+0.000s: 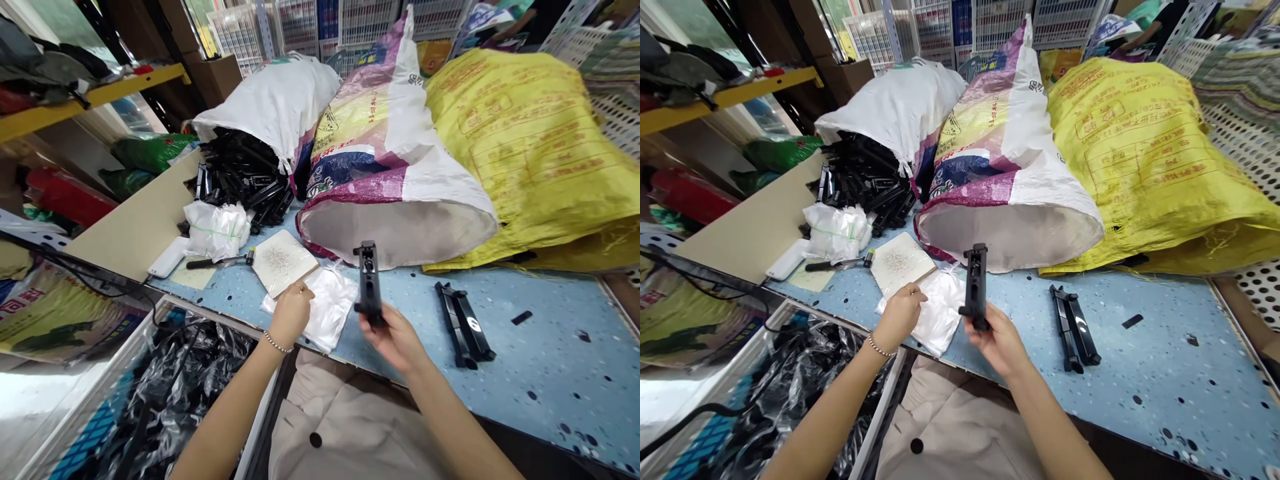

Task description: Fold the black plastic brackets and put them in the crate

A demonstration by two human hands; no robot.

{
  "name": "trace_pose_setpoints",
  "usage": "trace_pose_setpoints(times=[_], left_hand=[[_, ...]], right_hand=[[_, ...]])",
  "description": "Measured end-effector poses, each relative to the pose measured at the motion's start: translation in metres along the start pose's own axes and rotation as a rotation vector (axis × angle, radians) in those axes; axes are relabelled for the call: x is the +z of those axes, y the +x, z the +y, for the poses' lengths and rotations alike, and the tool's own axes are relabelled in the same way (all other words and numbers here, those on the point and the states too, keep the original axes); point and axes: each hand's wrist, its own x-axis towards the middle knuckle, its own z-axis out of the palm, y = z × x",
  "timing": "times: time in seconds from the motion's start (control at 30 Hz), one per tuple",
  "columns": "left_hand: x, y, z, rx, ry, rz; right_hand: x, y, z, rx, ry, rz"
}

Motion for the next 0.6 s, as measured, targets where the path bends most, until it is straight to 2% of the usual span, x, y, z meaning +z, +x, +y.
trace_pose_setpoints(times=[0.13, 0.23, 0.3, 0.4, 0.53, 0.6], left_hand=[[0.003, -0.003, -0.004, 0.088, -0.171, 0.01], [0.003, -0.008, -0.005, 0.137, -0.353, 0.037], [0.002, -0.013, -0.007, 0.137, -0.379, 0.037], [-0.003, -0.023, -0.013, 0.104, -0.363, 0.052], [-0.009, -0.033, -0.019, 0.022, -0.294, 0.127], [-0.007, -0.036, -0.013, 0.034, -0.248, 0.147]], right_hand=[[-0.015, -0.038, 0.004, 0.277, -0.043, -0.144], [-0.017, -0.034, 0.022, 0.473, 0.018, -0.18], [-0.016, -0.021, 0.031, 0.545, 0.085, -0.197], [-0.015, -0.002, 0.035, 0.546, 0.058, -0.204], [-0.01, 0.0, 0.031, 0.396, -0.09, -0.098], [-0.005, -0.004, 0.031, 0.314, -0.218, -0.052]])
